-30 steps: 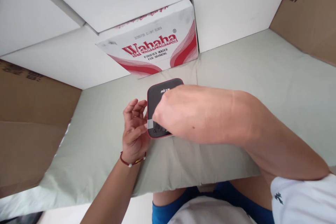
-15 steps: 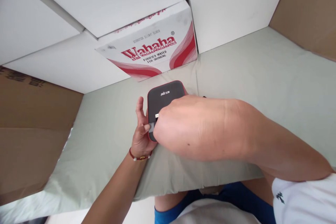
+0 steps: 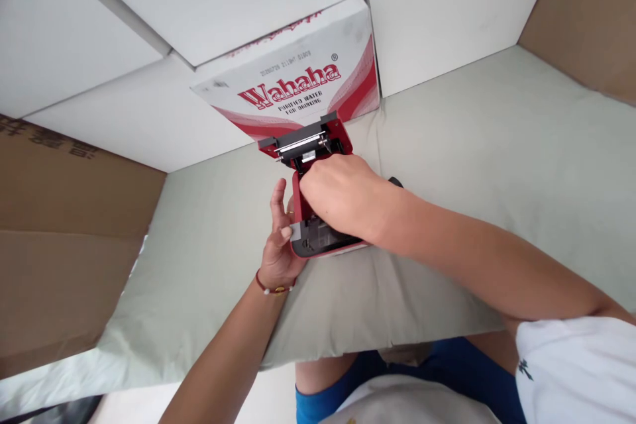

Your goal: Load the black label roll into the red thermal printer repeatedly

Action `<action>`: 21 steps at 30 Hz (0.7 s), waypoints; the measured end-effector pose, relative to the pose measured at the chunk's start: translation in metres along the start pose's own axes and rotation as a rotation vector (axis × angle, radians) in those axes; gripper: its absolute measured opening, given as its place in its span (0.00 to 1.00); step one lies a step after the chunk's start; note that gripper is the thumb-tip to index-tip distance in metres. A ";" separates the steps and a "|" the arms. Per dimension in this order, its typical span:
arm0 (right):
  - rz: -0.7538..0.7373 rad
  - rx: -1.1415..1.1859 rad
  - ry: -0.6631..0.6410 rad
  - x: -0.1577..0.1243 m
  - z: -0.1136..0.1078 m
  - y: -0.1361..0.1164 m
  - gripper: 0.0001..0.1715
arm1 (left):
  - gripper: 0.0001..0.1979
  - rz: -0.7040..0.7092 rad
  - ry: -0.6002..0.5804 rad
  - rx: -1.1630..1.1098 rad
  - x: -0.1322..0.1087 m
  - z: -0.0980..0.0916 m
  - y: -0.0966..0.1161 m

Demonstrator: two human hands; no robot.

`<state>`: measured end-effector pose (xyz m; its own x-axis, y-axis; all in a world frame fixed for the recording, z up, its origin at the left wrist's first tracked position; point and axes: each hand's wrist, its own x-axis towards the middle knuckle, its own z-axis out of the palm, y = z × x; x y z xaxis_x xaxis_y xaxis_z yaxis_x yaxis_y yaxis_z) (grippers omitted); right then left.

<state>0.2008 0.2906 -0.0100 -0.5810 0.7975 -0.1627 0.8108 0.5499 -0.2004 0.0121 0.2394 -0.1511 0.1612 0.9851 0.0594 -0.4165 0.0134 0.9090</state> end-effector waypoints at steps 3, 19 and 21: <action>0.048 -0.031 -0.041 0.012 0.006 0.007 0.16 | 0.46 0.014 -0.002 0.015 0.000 -0.001 0.000; 0.035 -0.012 0.044 -0.034 -0.039 0.011 0.13 | 0.31 -0.083 0.185 -0.164 0.002 0.007 0.014; 0.075 -0.045 0.088 -0.050 -0.055 0.034 0.14 | 0.29 -0.102 0.204 -0.197 0.004 0.006 0.017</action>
<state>0.2615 0.2834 0.0442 -0.5115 0.8545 -0.0901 0.8555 0.4965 -0.1472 0.0113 0.2422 -0.1333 0.0367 0.9908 -0.1305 -0.5761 0.1276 0.8074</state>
